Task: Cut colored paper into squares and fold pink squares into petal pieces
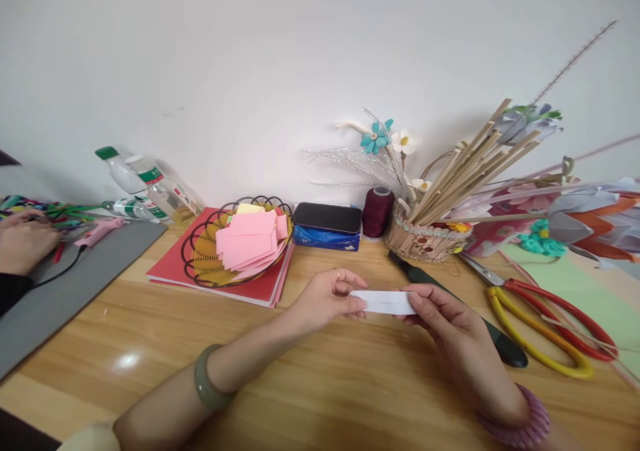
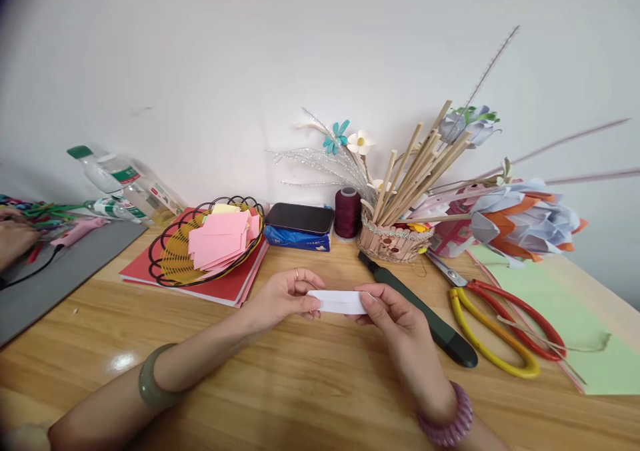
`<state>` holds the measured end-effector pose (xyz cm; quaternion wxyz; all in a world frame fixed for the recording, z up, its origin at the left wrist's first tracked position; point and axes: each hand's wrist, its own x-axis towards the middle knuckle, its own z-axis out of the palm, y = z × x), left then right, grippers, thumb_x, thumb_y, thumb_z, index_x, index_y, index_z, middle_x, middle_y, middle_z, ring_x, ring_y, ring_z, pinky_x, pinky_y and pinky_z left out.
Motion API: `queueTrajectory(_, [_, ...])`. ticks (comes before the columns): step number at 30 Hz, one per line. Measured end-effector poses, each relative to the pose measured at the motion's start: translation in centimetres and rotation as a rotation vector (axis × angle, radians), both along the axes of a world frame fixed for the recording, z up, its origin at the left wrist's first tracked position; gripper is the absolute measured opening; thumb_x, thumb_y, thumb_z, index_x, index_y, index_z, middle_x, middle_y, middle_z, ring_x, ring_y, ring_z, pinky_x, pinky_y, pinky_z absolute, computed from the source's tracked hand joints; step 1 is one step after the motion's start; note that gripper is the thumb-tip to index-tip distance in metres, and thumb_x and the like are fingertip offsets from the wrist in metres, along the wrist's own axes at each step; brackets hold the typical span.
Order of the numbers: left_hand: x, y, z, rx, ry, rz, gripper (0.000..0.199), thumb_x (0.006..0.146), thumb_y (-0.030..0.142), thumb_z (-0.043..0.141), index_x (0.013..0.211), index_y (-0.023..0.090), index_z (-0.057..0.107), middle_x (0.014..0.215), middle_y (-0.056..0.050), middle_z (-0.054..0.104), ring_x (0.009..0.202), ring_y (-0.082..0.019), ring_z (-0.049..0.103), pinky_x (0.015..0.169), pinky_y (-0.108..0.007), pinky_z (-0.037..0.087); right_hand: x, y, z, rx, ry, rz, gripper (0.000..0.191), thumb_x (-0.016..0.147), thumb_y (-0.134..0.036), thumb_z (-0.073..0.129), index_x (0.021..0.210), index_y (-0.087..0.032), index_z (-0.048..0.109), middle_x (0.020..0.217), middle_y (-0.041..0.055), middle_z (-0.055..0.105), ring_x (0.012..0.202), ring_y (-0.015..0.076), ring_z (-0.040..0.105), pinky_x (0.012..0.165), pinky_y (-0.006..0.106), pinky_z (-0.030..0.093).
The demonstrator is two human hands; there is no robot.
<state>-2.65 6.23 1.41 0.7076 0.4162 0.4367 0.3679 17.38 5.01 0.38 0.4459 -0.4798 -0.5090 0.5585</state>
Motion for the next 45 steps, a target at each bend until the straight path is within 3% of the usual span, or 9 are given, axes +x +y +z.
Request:
queueTrajectory(6, [-0.5, 0.2, 0.3, 0.099, 0.026, 0.045, 0.046, 0.057, 0.043, 0.078, 0.084, 0.013, 0.056, 0.066, -0.002, 0.065, 0.056, -0.011, 0.061, 0.056, -0.02, 0.045, -0.2, 0.0, -0.2, -0.016, 0.052, -0.047, 0.035, 0.075, -0.047, 0.061, 0.098, -0.021, 0.057, 0.072, 0.001, 0.062, 0.066, 0.0146, 0.058, 0.067, 0.03, 0.048])
queueTrajectory(13, [-0.4, -0.1, 0.2, 0.158, 0.109, 0.043, 0.028, 0.06, 0.026, 0.076, 0.082, 0.012, 0.069, 0.076, -0.003, 0.068, 0.059, -0.01, 0.058, 0.06, -0.02, 0.045, -0.5, 0.0, 0.2, 0.01, -0.008, -0.035, 0.038, 0.074, -0.05, 0.06, 0.099, -0.021, 0.056, 0.07, 0.0021, 0.064, 0.065, 0.0159, 0.06, 0.066, 0.032, 0.05])
queueTrajectory(19, [-0.2, 0.0, 0.4, 0.143, 0.138, 0.085, 0.035, 0.062, 0.031, 0.075, 0.091, 0.012, 0.07, 0.079, -0.005, 0.069, 0.066, -0.014, 0.06, 0.064, -0.024, 0.048, -0.5, -0.1, 0.0, 0.093, -0.108, -0.018, 0.044, 0.066, -0.051, 0.067, 0.099, -0.022, 0.061, 0.073, 0.002, 0.065, 0.068, 0.0166, 0.061, 0.064, 0.029, 0.05])
queueTrajectory(23, [-0.1, -0.2, 0.8, 0.133, 0.144, 0.116, 0.033, 0.061, 0.037, 0.075, 0.082, 0.011, 0.07, 0.074, -0.004, 0.068, 0.067, -0.015, 0.061, 0.063, -0.024, 0.05, -0.6, -0.1, -0.3, 0.152, -0.162, 0.014, 0.046, 0.069, -0.051, 0.064, 0.104, -0.022, 0.061, 0.078, 0.0034, 0.067, 0.069, 0.0167, 0.062, 0.062, 0.029, 0.051])
queueTrajectory(28, [-0.1, -0.1, 0.8, 0.111, 0.119, 0.142, 0.041, 0.058, 0.048, 0.075, 0.071, 0.01, 0.066, 0.063, -0.001, 0.064, 0.056, -0.013, 0.06, 0.055, -0.022, 0.049, -0.9, -0.6, -0.1, 0.261, -0.239, 0.049, 0.043, 0.074, -0.049, 0.061, 0.107, -0.022, 0.059, 0.091, 0.0062, 0.068, 0.08, 0.0193, 0.063, 0.066, 0.03, 0.053])
queueTrajectory(34, [0.1, 0.0, 0.2, 0.079, 0.078, 0.148, 0.05, 0.056, 0.056, 0.072, 0.072, 0.01, 0.062, 0.063, -0.002, 0.063, 0.055, -0.013, 0.062, 0.055, -0.022, 0.049, -0.6, -1.2, -0.5, 0.475, -0.388, 0.026, 0.016, 0.078, -0.036, 0.059, 0.089, -0.024, 0.06, 0.094, 0.0047, 0.066, 0.075, 0.0167, 0.062, 0.069, 0.03, 0.052])
queueTrajectory(40, [0.1, -0.1, -0.1, 0.1, 0.038, 0.129, 0.051, 0.063, 0.053, 0.071, 0.091, 0.012, 0.059, 0.066, -0.002, 0.063, 0.059, -0.016, 0.064, 0.056, -0.023, 0.049, -0.2, -0.9, -0.8, 0.621, -0.545, -0.034, 0.026, 0.079, -0.03, 0.057, 0.105, -0.026, 0.059, 0.093, 0.0033, 0.067, 0.067, 0.0153, 0.062, 0.068, 0.032, 0.052])
queueTrajectory(43, [0.1, -0.2, 0.0, 0.133, 0.005, 0.126, 0.054, 0.063, 0.052, 0.071, 0.099, 0.016, 0.054, 0.065, 0.0, 0.063, 0.055, -0.014, 0.062, 0.054, -0.023, 0.048, -0.2, -0.8, -0.6, 0.677, -0.582, 0.011, 0.025, 0.081, -0.028, 0.056, 0.105, -0.027, 0.06, 0.1, 0.0037, 0.066, 0.074, 0.0162, 0.063, 0.07, 0.031, 0.052])
queueTrajectory(45, [0.1, -0.2, 0.0, 0.156, -0.011, 0.127, 0.049, 0.064, 0.051, 0.071, 0.094, 0.016, 0.054, 0.066, 0.0, 0.062, 0.056, -0.013, 0.061, 0.054, -0.023, 0.047, -0.3, -0.7, -0.5, 0.707, -0.598, 0.038, 0.026, 0.082, -0.026, 0.054, 0.108, -0.027, 0.06, 0.105, 0.004, 0.065, 0.085, 0.0173, 0.062, 0.074, 0.031, 0.052])
